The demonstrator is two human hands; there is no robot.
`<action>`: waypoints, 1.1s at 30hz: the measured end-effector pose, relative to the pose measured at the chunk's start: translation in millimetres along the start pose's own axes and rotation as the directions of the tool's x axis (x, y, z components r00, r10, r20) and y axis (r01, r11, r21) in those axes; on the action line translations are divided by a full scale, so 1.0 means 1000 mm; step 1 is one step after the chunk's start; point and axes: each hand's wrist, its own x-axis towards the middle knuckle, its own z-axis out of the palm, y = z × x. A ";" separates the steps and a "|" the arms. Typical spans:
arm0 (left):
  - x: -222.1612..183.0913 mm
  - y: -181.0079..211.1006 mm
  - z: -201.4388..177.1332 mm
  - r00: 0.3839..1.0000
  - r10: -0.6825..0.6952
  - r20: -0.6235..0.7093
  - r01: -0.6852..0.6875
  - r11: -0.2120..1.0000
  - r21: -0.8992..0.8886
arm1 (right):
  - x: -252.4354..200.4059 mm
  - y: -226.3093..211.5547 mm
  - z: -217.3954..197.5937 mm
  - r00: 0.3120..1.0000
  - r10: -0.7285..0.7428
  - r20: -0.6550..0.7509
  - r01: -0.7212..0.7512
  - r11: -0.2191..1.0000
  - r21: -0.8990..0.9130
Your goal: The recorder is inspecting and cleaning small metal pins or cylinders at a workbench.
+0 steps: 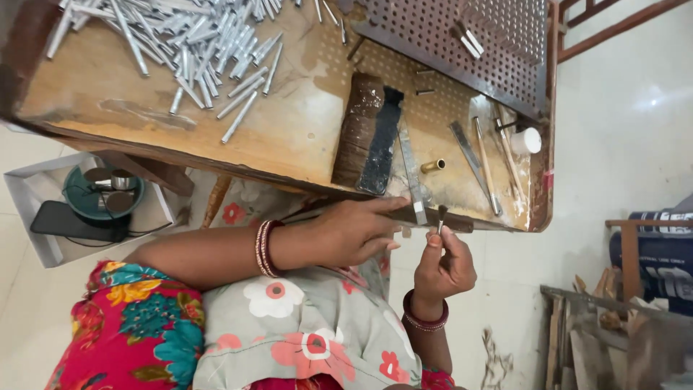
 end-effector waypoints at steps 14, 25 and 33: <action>0.017 -0.038 0.023 0.954 -0.089 0.285 0.014 0.967 0.256 | 0.006 0.010 -0.002 0.944 -0.188 0.270 0.305 0.806 -0.506; 0.015 -0.016 0.028 0.990 0.101 -0.094 -0.093 0.992 0.087 | -0.022 0.017 -0.008 0.997 0.058 0.042 -0.058 0.998 0.001; 0.019 0.012 0.017 0.862 -0.446 0.240 0.457 0.481 -0.748 | -0.029 0.011 0.001 0.996 -0.057 0.075 0.050 0.995 0.089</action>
